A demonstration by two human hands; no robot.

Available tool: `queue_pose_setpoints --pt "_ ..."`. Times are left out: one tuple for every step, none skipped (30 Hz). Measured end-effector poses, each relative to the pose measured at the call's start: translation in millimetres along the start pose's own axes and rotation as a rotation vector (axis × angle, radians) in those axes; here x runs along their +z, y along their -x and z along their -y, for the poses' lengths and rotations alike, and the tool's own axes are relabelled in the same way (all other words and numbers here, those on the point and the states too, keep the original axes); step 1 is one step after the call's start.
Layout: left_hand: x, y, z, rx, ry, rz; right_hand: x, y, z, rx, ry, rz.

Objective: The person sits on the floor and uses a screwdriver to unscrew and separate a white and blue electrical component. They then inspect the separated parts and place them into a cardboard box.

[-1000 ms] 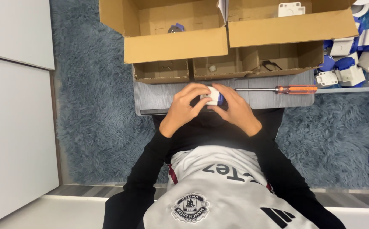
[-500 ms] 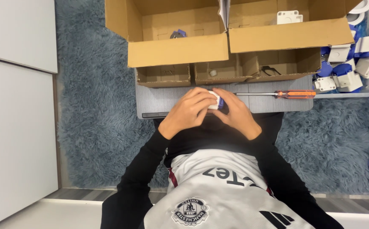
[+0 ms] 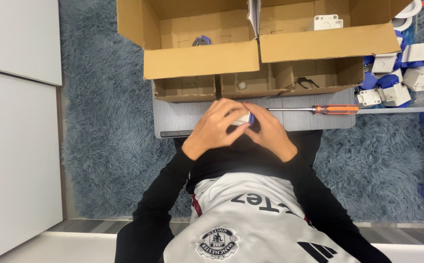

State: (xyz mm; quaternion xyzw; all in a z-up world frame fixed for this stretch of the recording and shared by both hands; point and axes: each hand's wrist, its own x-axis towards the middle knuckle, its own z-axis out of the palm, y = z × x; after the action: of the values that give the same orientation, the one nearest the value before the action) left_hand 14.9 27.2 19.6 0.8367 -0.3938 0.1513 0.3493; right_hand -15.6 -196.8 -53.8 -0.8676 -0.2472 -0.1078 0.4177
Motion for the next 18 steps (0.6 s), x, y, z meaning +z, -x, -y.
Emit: queue_pose_setpoints --pt "-7 -1 -4 0.029 0.069 0.065 1 1 0 0.0 0.001 -0.003" --pt "-9 0 -3 0.028 0.069 0.066 -1 0 4 0.0 0.0 -0.002" --pt "-10 1 -1 0.046 0.084 0.085 -3 -2 7 0.001 -0.006 -0.004" --pt "-12 1 1 0.064 0.099 0.104 -5 -4 10 0.001 -0.013 -0.006" --pt "-11 2 3 0.067 0.096 0.102 -3 -4 10 -0.003 -0.011 -0.008" --pt "-11 2 5 0.062 0.105 0.091 -2 -4 9 0.002 -0.015 -0.011" --pt "-9 2 6 0.056 0.116 0.08 -2 -2 8 0.01 -0.018 -0.013" --pt "-7 -1 7 0.059 0.117 0.078 -3 -4 7 0.009 -0.015 -0.014" --pt "-5 -1 8 0.05 0.109 0.053 -2 -3 7 0.006 -0.014 -0.013" --pt "-3 -2 8 0.041 0.101 0.028 -2 -2 7 0.003 -0.013 -0.012" --pt "-3 -2 7 0.042 0.098 0.026 0 -2 6 -0.001 -0.013 -0.012" --pt "-4 -2 7 0.036 0.086 0.022 1 -2 5 0.001 -0.01 -0.015" --pt "-3 -2 7 0.031 0.076 0.019 1 -1 4 0.005 -0.005 -0.019" --pt "-1 -2 10 0.034 0.075 0.018 1 -2 3 0.003 -0.004 -0.021" --pt "2 -1 12 0.027 0.036 0.011 1 -2 4 -0.001 0.005 -0.025" --pt "5 1 14 0.021 -0.002 0.004 2 -2 5 -0.004 0.014 -0.029" --pt "6 2 13 0.019 -0.003 0.005 2 -2 7 -0.004 0.013 -0.029" --pt "8 2 13 0.016 -0.041 -0.005 2 -2 8 -0.005 0.024 -0.031"
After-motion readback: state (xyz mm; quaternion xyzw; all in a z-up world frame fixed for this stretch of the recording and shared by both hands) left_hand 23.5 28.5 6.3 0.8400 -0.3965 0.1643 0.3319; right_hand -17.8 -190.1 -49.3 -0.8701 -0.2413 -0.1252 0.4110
